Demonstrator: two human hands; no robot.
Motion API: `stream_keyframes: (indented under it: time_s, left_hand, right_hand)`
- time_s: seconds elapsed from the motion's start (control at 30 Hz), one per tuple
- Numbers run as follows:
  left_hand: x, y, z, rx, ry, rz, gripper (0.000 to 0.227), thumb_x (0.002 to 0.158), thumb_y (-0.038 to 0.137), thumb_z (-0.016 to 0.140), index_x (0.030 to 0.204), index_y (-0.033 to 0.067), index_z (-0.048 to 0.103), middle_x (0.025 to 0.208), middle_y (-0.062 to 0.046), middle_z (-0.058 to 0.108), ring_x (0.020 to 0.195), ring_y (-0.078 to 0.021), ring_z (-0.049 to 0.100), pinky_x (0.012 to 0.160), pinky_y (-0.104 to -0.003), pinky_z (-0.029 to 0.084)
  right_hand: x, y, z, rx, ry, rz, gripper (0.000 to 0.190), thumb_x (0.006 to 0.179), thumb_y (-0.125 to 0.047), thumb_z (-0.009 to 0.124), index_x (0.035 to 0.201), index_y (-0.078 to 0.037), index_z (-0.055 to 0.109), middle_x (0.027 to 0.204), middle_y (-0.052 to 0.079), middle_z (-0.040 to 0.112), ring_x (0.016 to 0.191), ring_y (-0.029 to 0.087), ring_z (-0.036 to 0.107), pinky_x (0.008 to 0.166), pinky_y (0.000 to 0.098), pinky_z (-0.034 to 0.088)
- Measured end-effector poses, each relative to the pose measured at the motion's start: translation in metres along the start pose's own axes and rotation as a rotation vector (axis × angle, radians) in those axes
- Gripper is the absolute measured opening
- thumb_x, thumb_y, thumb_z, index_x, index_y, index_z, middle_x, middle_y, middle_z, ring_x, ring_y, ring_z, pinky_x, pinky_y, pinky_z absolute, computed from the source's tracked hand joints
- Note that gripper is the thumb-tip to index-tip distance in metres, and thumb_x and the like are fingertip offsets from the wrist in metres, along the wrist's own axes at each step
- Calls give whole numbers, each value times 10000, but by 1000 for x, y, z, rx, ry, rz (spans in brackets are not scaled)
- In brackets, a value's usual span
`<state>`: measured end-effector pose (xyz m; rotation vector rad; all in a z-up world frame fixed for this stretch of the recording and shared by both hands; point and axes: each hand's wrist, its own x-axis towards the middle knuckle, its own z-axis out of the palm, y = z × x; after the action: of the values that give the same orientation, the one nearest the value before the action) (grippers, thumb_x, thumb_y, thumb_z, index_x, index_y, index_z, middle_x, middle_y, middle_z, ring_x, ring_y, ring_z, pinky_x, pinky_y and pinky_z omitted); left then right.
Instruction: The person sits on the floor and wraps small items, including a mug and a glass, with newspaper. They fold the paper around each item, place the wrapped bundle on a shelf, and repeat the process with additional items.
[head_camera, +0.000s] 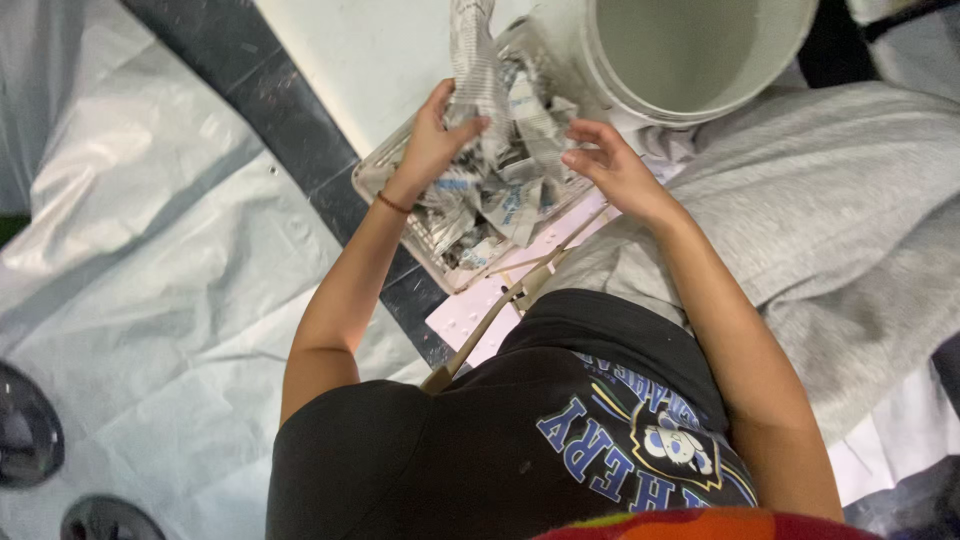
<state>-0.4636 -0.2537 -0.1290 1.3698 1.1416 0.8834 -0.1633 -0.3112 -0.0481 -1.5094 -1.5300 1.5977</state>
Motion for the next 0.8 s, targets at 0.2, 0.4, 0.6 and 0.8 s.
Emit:
stream_keyframes:
  time_s: [0.2, 0.4, 0.6, 0.8]
  left_hand:
    - [-3, 126, 110, -252, -377, -38, 972, 829, 274, 837, 1587, 87, 257, 1392, -143, 612, 1255, -281, 660, 1069, -449, 580]
    - [-11, 166, 191, -429, -517, 387, 816, 1042, 166, 754, 1663, 112, 228, 1736, -48, 245, 1622, -200, 260, 1363, -379, 266]
    - [-31, 192, 232, -300, -665, 359, 550, 1118, 121, 648, 1630, 76, 452, 1576, -74, 530, 1403, -150, 515, 1205, -301, 402]
    - [-40, 221, 251, -186, -636, 562, 683, 1077, 118, 698, 1650, 89, 326, 1600, -71, 451, 1462, -179, 469, 1275, -324, 336]
  right_hand:
    - [-61, -6, -34, 661, 102, 28, 508, 1045, -326, 641, 1421, 1, 544, 1336, 69, 638, 1175, 131, 590, 1002, 318, 500]
    - [-135, -7, -71, 601, 723, -228, 367, 1071, -161, 688, 1358, 30, 563, 1236, 104, 694, 1038, 126, 650, 935, 295, 525]
    - [-183, -12, -74, 532, 1108, -374, 395, 1062, -97, 669, 1393, 47, 509, 1306, 118, 674, 1150, 155, 648, 1033, 301, 527]
    - [-195, -8, -85, 974, 898, -442, 409, 1031, -139, 614, 1383, 45, 514, 1269, 143, 678, 1128, 199, 676, 1000, 334, 559]
